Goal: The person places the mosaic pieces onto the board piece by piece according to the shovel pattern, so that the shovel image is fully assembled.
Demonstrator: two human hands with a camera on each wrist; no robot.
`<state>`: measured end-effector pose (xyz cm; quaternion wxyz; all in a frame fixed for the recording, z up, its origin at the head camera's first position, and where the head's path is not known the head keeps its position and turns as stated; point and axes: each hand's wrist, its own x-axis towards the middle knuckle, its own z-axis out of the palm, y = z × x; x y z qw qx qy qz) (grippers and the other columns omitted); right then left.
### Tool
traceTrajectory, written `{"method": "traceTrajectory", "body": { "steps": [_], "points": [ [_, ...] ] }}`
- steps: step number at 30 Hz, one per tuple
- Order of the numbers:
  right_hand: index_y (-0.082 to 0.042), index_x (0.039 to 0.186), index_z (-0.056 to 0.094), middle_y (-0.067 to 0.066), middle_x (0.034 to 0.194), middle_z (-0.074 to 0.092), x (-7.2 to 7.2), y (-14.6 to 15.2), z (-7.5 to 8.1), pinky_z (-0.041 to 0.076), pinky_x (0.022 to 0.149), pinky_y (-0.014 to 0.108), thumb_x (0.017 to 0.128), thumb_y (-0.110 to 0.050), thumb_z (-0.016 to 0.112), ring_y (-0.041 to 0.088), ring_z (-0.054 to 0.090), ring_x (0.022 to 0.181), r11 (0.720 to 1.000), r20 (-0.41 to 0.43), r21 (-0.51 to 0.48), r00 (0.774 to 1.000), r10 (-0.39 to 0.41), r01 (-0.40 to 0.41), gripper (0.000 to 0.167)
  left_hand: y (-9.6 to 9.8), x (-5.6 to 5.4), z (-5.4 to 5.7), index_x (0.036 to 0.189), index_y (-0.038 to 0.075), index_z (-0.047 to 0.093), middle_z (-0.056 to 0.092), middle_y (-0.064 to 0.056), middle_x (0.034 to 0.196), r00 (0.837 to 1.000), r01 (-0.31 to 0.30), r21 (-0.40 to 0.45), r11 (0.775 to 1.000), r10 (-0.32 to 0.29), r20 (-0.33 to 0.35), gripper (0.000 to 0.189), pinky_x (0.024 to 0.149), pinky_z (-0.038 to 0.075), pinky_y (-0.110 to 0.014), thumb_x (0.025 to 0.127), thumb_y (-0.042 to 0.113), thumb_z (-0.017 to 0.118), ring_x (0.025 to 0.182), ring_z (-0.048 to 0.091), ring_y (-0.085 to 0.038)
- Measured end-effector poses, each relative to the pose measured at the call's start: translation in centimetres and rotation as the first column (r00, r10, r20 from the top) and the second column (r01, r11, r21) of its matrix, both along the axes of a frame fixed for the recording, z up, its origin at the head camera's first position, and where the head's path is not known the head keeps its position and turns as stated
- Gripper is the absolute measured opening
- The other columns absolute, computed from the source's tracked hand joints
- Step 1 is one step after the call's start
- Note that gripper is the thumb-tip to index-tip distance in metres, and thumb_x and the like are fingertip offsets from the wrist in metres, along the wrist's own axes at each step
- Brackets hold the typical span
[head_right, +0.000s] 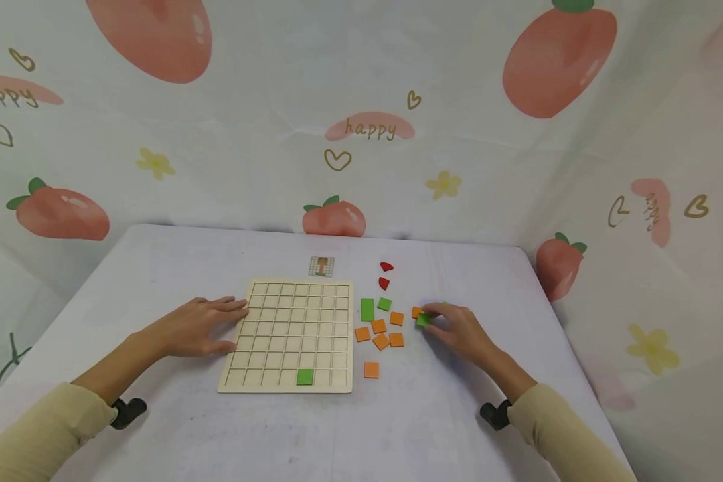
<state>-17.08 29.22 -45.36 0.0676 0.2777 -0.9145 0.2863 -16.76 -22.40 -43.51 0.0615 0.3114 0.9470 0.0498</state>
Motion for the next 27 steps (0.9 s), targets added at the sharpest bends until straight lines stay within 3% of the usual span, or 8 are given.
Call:
{"method": "traceTrajectory", "body": {
  "steps": [10, 17, 22, 27],
  "points": [
    [-0.002, 0.114, 0.071, 0.001, 0.105, 0.074, 0.4, -5.3, 0.5, 0.055, 0.084, 0.043, 0.082, -0.007, 0.081, 0.017, 0.069, 0.092, 0.993, 0.014, -0.032, 0.993, 0.116, -0.115, 0.034, 0.0, 0.1, 0.3, 0.14, 0.007, 0.058, 0.052, -0.011, 0.147, 1.0, 0.004, 0.006, 1.0, -0.004, 0.008, 0.067, 0.097, 0.041, -0.061, 0.086, 0.043, 0.074, 0.135, 0.047, -0.038],
    [-0.002, 0.116, 0.071, 0.001, 0.106, 0.074, 1.2, -9.3, 0.9, 0.057, 0.082, 0.036, 0.084, -0.009, 0.08, 0.016, 0.068, 0.092, 0.969, 0.072, -0.076, 0.968, 0.24, -0.234, 0.034, 0.0, 0.1, 0.3, 0.14, 0.007, 0.058, 0.052, -0.011, 0.147, 1.0, 0.006, 0.009, 1.0, -0.006, 0.006, 0.067, 0.097, 0.041, -0.06, 0.086, 0.044, 0.073, 0.135, 0.047, -0.038],
    [-0.004, 0.117, 0.071, 0.0, 0.109, 0.074, 1.7, -11.6, 0.8, 0.053, 0.081, 0.028, 0.084, -0.015, 0.081, 0.011, 0.067, 0.09, 0.956, 0.056, -0.052, 0.955, 0.292, -0.289, 0.036, -0.1, 0.0, 0.1, 0.14, 0.007, 0.058, 0.052, -0.011, 0.147, 1.0, 0.007, 0.006, 1.0, -0.007, 0.004, 0.068, 0.097, 0.041, -0.061, 0.086, 0.045, 0.073, 0.135, 0.047, -0.038],
    [-0.005, 0.115, 0.073, -0.001, 0.107, 0.074, 2.1, -13.9, 0.8, 0.052, 0.087, 0.031, 0.083, -0.017, 0.082, 0.013, 0.069, 0.094, 0.937, 0.032, -0.035, 0.937, 0.348, -0.347, 0.035, 0.0, 0.0, 0.2, 0.14, 0.007, 0.058, 0.052, -0.011, 0.147, 1.0, 0.007, 0.002, 1.0, -0.007, 0.002, 0.068, 0.097, 0.042, -0.061, 0.086, 0.045, 0.073, 0.135, 0.048, -0.038]
  ]
}}
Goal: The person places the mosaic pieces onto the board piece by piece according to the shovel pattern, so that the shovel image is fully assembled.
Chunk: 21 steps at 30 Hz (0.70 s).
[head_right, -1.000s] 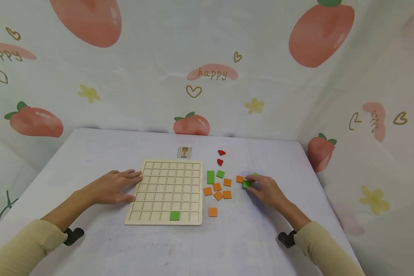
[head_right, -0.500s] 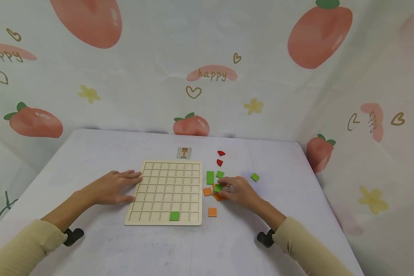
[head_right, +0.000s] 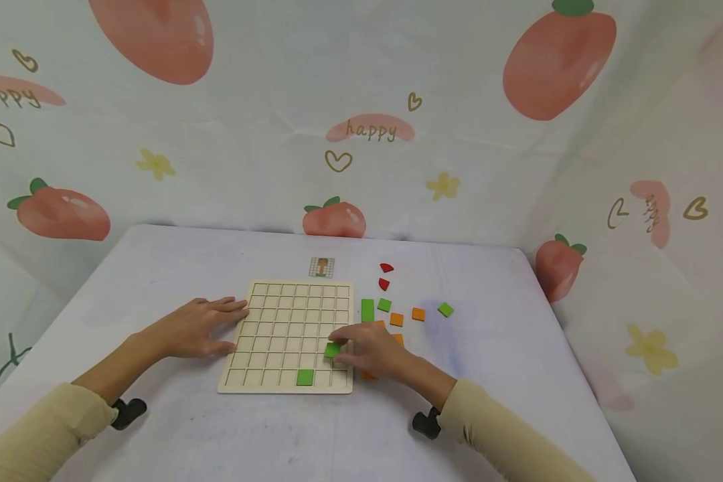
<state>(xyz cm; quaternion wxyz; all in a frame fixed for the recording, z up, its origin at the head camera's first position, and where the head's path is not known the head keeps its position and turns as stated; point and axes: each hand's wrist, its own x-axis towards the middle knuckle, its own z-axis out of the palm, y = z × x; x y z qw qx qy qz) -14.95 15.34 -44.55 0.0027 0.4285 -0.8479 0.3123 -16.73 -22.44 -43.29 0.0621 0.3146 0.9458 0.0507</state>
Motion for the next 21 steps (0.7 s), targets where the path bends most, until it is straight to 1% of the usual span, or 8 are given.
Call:
{"method": "traceTrajectory", "body": {
  "steps": [4, 7, 10, 16, 21],
  "points": [
    [-0.007, 0.115, 0.073, -0.003, 0.107, 0.074, 0.3, -1.5, -0.3, 0.051, 0.088, 0.03, 0.084, -0.021, 0.081, 0.011, 0.067, 0.098, 0.999, -0.035, 0.021, 0.998, 0.042, -0.041, 0.035, 0.1, 0.1, 0.2, 0.14, 0.007, 0.058, 0.052, -0.011, 0.147, 1.0, 0.001, 0.0, 1.0, -0.001, 0.0, 0.067, 0.097, 0.042, -0.06, 0.086, 0.044, 0.073, 0.134, 0.048, -0.038],
    [-0.009, 0.114, 0.073, -0.005, 0.108, 0.074, 0.5, -2.4, -0.5, 0.049, 0.089, 0.028, 0.083, -0.022, 0.082, 0.01, 0.066, 0.102, 0.997, -0.054, 0.019, 0.996, 0.07, -0.069, 0.035, 0.1, 0.1, 0.2, 0.139, 0.007, 0.059, 0.053, -0.012, 0.146, 1.0, 0.003, -0.002, 1.0, -0.003, -0.003, 0.067, 0.097, 0.042, -0.06, 0.085, 0.044, 0.074, 0.134, 0.048, -0.038],
    [-0.011, 0.112, 0.074, -0.006, 0.106, 0.074, 0.8, -3.3, -0.6, 0.048, 0.091, 0.026, 0.082, -0.023, 0.083, 0.009, 0.065, 0.103, 0.996, -0.047, 0.014, 0.995, 0.085, -0.084, 0.034, 0.1, 0.1, 0.2, 0.139, 0.007, 0.059, 0.053, -0.012, 0.146, 1.0, 0.005, -0.005, 1.0, -0.005, -0.005, 0.067, 0.097, 0.042, -0.06, 0.085, 0.044, 0.074, 0.134, 0.049, -0.039],
    [-0.012, 0.114, 0.074, -0.008, 0.106, 0.074, 1.3, -4.9, -0.6, 0.045, 0.095, 0.026, 0.084, -0.028, 0.082, 0.004, 0.064, 0.105, 0.993, -0.006, 0.068, 0.995, 0.096, -0.095, 0.035, 0.2, 0.0, 0.2, 0.139, 0.006, 0.059, 0.053, -0.012, 0.146, 1.0, 0.005, -0.009, 1.0, -0.005, -0.001, 0.067, 0.097, 0.042, -0.061, 0.085, 0.044, 0.074, 0.134, 0.048, -0.039],
    [-0.012, 0.114, 0.074, -0.008, 0.105, 0.074, 1.4, -5.6, -0.8, 0.044, 0.094, 0.024, 0.083, -0.029, 0.082, 0.002, 0.064, 0.104, 0.991, -0.042, 0.088, 0.993, 0.107, -0.103, 0.036, 0.1, 0.0, 0.2, 0.138, 0.006, 0.059, 0.053, -0.012, 0.146, 1.0, 0.006, -0.011, 1.0, -0.006, -0.001, 0.067, 0.097, 0.042, -0.061, 0.085, 0.044, 0.074, 0.134, 0.048, -0.039]
  ]
}}
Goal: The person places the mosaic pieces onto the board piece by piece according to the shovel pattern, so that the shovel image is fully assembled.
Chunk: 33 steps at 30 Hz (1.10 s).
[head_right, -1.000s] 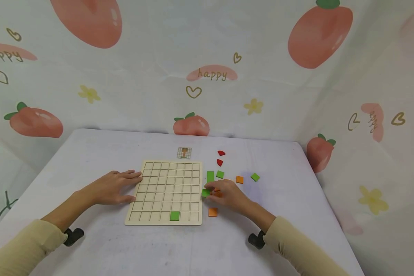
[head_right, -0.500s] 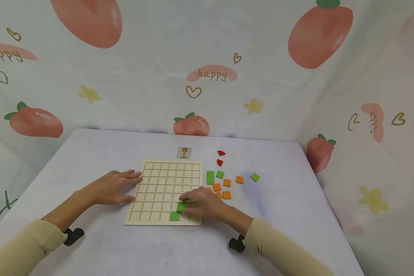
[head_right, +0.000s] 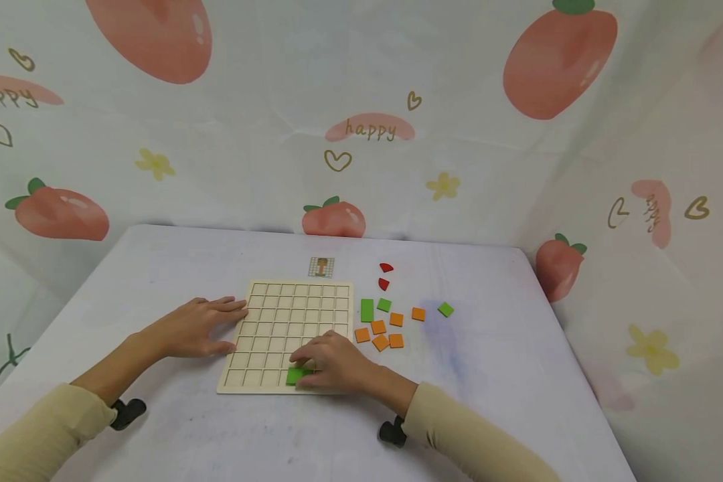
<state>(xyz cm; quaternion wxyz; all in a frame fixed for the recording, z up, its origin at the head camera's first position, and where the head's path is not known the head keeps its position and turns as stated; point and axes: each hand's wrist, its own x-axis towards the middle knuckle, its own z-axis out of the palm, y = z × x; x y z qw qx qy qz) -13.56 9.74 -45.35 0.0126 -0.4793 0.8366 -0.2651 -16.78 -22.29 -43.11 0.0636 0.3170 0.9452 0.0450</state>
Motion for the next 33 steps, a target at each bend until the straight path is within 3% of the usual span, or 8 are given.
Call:
{"method": "traceTrajectory", "body": {
  "steps": [18, 33],
  "points": [
    [-0.017, 0.114, 0.074, -0.012, 0.103, 0.074, 0.1, -1.3, -0.3, 0.043, 0.097, 0.025, 0.083, -0.035, 0.081, 0.005, 0.063, 0.105, 0.996, -0.042, 0.091, 0.999, -0.012, 0.016, 0.036, -0.1, 0.0, -0.2, 0.138, 0.007, 0.06, 0.053, -0.012, 0.146, 1.0, -0.005, 0.011, 1.0, 0.005, -0.003, 0.066, 0.098, 0.042, -0.06, 0.085, 0.043, 0.074, 0.133, 0.049, -0.039],
    [-0.014, 0.123, 0.07, -0.011, 0.102, 0.072, 0.2, -1.7, 0.6, 0.047, 0.09, 0.02, 0.083, -0.032, 0.082, 0.005, 0.061, 0.102, 0.993, 0.077, 0.119, 0.996, -0.037, 0.027, 0.045, -0.3, -0.2, -0.7, 0.139, 0.007, 0.059, 0.052, -0.011, 0.147, 1.0, -0.009, 0.019, 1.0, 0.01, -0.008, 0.068, 0.098, 0.042, -0.061, 0.084, 0.045, 0.074, 0.134, 0.048, -0.038]
  ]
}}
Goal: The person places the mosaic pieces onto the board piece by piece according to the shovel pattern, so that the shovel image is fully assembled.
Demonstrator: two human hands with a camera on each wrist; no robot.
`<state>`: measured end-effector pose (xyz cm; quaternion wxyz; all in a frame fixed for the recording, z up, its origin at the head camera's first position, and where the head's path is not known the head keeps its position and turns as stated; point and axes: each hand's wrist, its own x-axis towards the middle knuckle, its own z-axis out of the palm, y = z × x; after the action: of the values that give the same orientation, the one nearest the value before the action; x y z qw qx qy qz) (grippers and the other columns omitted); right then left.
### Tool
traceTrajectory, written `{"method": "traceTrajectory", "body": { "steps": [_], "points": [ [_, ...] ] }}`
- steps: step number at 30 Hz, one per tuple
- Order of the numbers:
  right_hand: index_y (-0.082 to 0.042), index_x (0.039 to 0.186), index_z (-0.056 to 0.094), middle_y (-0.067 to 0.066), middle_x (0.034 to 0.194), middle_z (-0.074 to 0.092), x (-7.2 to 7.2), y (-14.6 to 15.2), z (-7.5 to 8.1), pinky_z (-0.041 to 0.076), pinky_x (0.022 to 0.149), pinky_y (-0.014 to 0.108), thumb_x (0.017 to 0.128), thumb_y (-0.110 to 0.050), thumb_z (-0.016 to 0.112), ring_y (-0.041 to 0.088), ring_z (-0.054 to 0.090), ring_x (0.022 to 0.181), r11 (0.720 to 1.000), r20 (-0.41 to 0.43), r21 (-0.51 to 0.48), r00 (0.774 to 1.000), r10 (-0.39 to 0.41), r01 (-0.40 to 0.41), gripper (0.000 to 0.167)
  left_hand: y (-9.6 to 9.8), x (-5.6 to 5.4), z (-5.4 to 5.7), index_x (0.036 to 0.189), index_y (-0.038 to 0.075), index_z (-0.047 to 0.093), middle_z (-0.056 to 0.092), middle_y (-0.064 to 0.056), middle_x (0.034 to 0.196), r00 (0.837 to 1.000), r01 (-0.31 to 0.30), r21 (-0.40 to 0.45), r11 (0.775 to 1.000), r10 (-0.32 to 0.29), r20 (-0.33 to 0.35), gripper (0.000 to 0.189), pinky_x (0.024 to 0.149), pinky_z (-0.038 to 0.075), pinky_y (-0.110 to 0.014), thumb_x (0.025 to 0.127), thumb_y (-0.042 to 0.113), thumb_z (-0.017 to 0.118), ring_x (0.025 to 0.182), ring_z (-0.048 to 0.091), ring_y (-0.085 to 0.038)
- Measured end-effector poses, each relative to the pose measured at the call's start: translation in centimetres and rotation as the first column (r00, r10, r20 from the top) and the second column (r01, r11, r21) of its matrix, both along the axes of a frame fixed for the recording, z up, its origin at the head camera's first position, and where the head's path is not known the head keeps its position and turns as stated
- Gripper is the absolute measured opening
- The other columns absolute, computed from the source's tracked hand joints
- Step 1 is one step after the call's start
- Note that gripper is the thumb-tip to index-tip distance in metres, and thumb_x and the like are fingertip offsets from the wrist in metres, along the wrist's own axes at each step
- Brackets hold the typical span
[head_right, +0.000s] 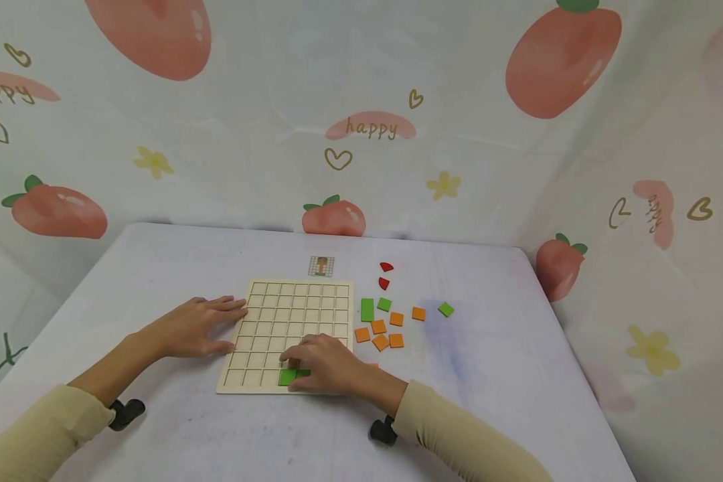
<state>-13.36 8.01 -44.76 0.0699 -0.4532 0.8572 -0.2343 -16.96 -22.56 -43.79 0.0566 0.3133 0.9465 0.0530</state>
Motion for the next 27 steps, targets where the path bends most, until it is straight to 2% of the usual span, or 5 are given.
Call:
{"method": "traceTrajectory", "body": {
  "steps": [11, 18, 23, 27],
  "points": [
    [-0.015, 0.121, 0.071, -0.011, 0.108, 0.072, -0.2, 0.0, -0.4, 0.046, 0.091, 0.019, 0.084, -0.032, 0.081, 0.004, 0.06, 0.103, 1.0, -0.015, 0.006, 1.0, 0.018, -0.017, 0.043, -0.1, -0.1, -0.2, 0.139, 0.008, 0.059, 0.052, -0.01, 0.147, 1.0, -0.005, 0.008, 1.0, 0.005, 0.008, 0.068, 0.098, 0.041, -0.061, 0.084, 0.046, 0.074, 0.134, 0.048, -0.038],
    [-0.014, 0.123, 0.071, -0.009, 0.113, 0.072, -0.2, 0.2, -0.1, 0.046, 0.095, 0.022, 0.085, -0.032, 0.08, 0.004, 0.062, 0.107, 1.0, 0.0, -0.001, 1.0, 0.029, -0.029, 0.043, -0.1, 0.0, -0.1, 0.138, 0.008, 0.06, 0.054, -0.011, 0.146, 1.0, 0.006, 0.011, 1.0, -0.006, -0.01, 0.067, 0.097, 0.042, -0.06, 0.084, 0.046, 0.074, 0.133, 0.049, -0.038],
    [-0.013, 0.124, 0.07, -0.007, 0.118, 0.071, -0.2, 1.1, 0.2, 0.045, 0.098, 0.025, 0.086, -0.03, 0.08, 0.004, 0.062, 0.111, 0.999, 0.023, -0.038, 0.999, 0.035, -0.034, 0.043, 0.0, 0.1, 0.1, 0.137, 0.007, 0.061, 0.054, -0.011, 0.145, 1.0, 0.009, 0.004, 1.0, -0.009, -0.011, 0.066, 0.097, 0.043, -0.06, 0.085, 0.045, 0.074, 0.133, 0.05, -0.038],
    [-0.014, 0.123, 0.071, -0.008, 0.119, 0.071, -0.2, 2.9, 0.5, 0.046, 0.097, 0.028, 0.086, -0.029, 0.08, 0.007, 0.062, 0.113, 0.999, 0.034, -0.045, 0.999, 0.001, 0.001, 0.042, 0.0, 0.1, 0.3, 0.138, 0.007, 0.06, 0.054, -0.011, 0.145, 1.0, 0.008, -0.003, 1.0, -0.008, -0.008, 0.066, 0.096, 0.043, -0.061, 0.085, 0.045, 0.074, 0.133, 0.05, -0.038]
  ]
}}
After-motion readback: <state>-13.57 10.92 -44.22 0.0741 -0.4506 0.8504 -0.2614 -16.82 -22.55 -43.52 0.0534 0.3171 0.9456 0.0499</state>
